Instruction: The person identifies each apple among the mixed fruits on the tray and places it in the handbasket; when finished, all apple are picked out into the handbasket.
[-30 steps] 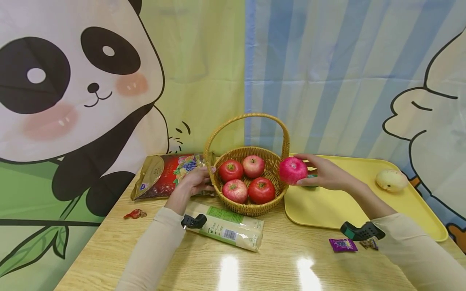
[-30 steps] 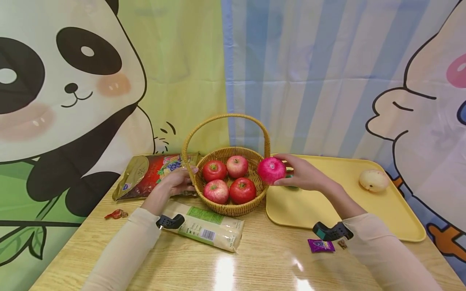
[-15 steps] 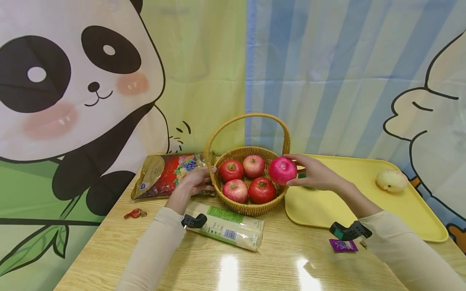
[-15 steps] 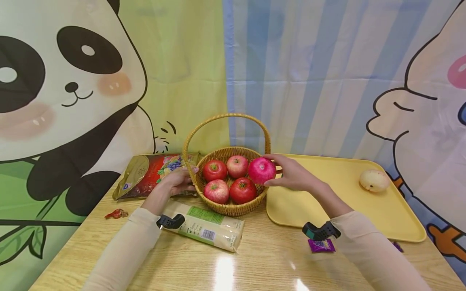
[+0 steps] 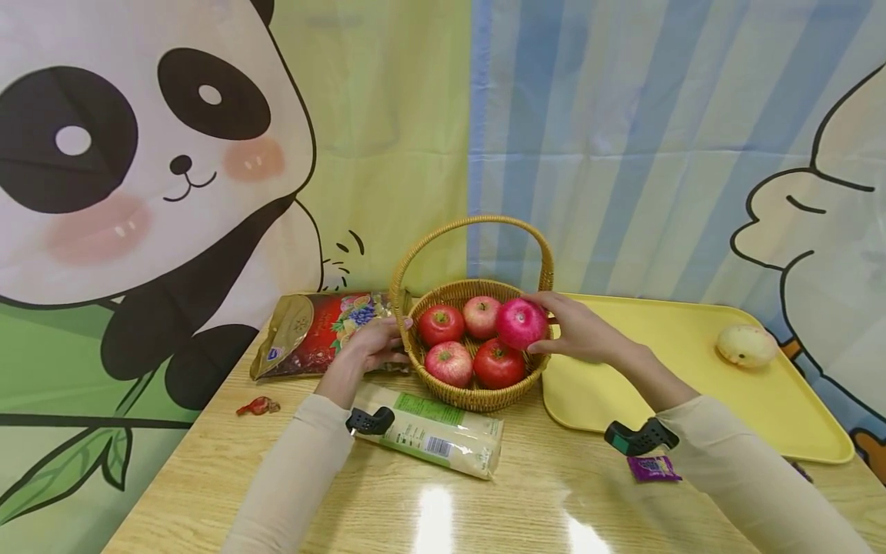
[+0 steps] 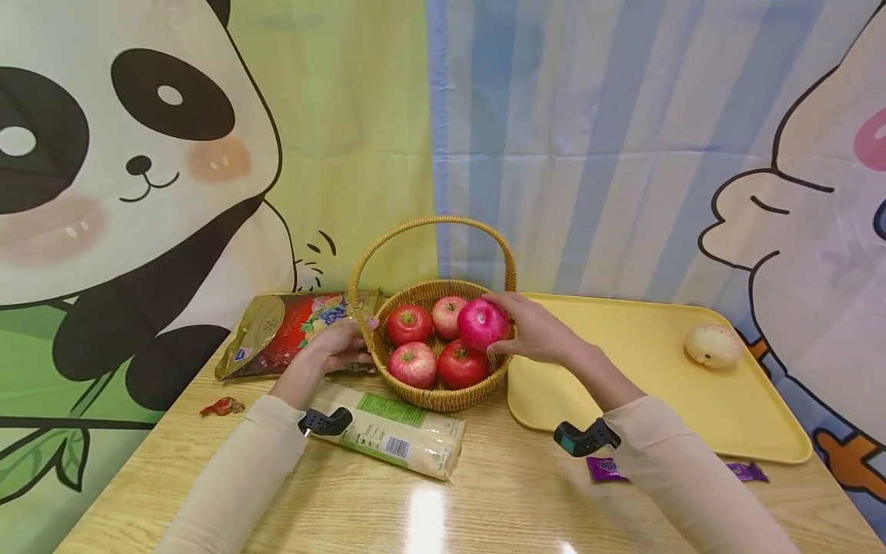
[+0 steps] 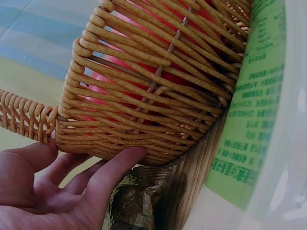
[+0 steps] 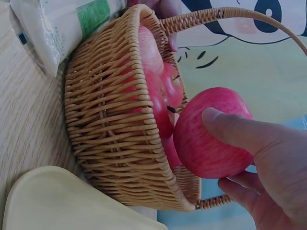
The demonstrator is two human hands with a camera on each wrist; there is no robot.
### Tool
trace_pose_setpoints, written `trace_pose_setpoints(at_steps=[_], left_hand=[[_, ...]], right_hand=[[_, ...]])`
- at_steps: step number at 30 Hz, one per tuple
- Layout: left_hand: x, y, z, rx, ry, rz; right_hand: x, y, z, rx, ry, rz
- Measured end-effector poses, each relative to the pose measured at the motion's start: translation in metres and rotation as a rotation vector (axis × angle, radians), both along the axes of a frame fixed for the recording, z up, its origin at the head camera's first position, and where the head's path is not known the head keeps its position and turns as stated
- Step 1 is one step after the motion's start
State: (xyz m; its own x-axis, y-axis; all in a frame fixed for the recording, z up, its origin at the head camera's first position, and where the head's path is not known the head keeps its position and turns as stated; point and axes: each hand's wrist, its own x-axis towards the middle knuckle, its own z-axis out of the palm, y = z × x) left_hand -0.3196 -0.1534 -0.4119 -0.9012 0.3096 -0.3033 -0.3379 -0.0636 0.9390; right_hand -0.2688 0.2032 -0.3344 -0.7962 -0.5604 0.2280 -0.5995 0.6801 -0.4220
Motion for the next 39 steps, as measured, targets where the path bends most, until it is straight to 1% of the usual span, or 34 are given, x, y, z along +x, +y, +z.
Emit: trace_pose_setpoints(at_steps=[8, 14, 16, 23, 30, 39], left_hand=[[0.000, 0.000, -0.001, -0.006, 0.007, -0.005], [-0.001, -0.001, -0.003, -0.008, 0.024, -0.024], [-0.001, -0.001, -0.004, -0.009, 0.032, -0.031], [-0.001, -0.001, -0.005, -0.019, 0.046, -0.029], [-0.001, -0.001, -0.005, -0.017, 0.053, -0.030], [-0.002, -0.001, -0.006, -0.020, 0.053, -0.026]], right_hand=[[-0.003, -0.012, -0.002, 0.045, 0.034, -0.043], [-0.007, -0.019, -0.008, 0.116, 0.136, -0.044], [-0.008, -0.020, -0.009, 0.123, 0.153, -0.045], [-0.008, -0.024, -0.009, 0.152, 0.148, -0.068], [-0.012, -0.025, -0.010, 0.171, 0.152, -0.085], [-0.018, -0.025, -0.018, 0.194, 0.145, -0.099]])
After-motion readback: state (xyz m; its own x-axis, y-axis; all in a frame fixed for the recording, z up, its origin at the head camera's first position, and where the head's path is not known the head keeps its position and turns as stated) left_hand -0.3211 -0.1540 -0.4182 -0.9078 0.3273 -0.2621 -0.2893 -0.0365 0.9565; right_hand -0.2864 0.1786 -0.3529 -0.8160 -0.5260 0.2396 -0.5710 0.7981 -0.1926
